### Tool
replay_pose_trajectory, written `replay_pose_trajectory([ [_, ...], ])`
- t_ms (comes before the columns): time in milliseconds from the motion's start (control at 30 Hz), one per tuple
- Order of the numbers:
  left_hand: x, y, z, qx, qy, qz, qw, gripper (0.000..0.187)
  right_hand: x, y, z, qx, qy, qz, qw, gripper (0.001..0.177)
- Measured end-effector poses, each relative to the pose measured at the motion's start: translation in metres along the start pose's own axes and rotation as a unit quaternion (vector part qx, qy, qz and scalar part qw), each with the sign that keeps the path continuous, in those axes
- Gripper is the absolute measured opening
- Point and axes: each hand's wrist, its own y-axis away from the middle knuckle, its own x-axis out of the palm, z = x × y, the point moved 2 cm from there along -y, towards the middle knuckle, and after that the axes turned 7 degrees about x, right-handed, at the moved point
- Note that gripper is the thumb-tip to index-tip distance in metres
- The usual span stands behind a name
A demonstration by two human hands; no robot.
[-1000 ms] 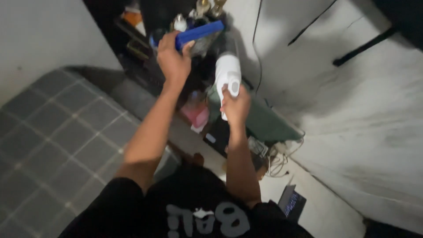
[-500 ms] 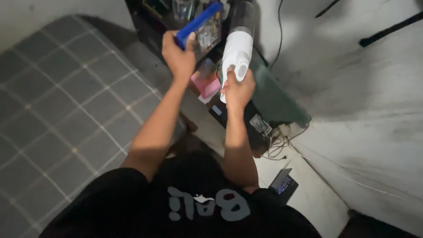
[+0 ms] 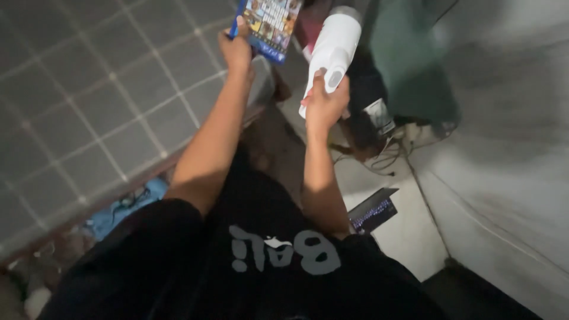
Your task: Using a handheld vacuum to clean the floor and area around objects in a bedroom.
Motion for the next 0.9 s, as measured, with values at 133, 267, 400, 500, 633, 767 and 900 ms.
replay_pose_trajectory([
  [133,-0.046,-0.012,0.015,-0.213,0.053,0.013,0.975,0.041,0.007,0.027,-0.013,0.027,-0.003,0.034,0.999,0.019],
  [267,-0.100,-0.061,0.121,-0.282,0.157,0.019,0.946,0.043,0.021,0.049,-0.031,0.007,0.036,0.032,0.999,0.018],
  [400,-0.148,-0.069,0.171,-0.376,0.137,-0.081,0.913,0.037,0.032,0.078,-0.047,0.008,0.070,0.059,0.996,0.020],
  [500,-0.175,-0.081,0.196,-0.367,0.135,-0.064,0.918,0.032,0.041,0.089,-0.073,0.008,0.088,0.081,0.993,0.020],
  [633,-0.191,-0.092,0.211,-0.393,0.065,-0.076,0.914,0.027,0.061,0.099,-0.108,0.026,0.110,0.127,0.985,0.018],
  [767,-0.210,-0.108,0.218,-0.380,0.118,-0.090,0.913,0.026,0.083,0.107,-0.142,0.057,0.082,0.143,0.985,0.017],
  [900,-0.235,-0.122,0.218,-0.350,0.020,-0.036,0.936,0.024,0.090,0.117,-0.155,0.061,0.095,0.146,0.983,0.017],
])
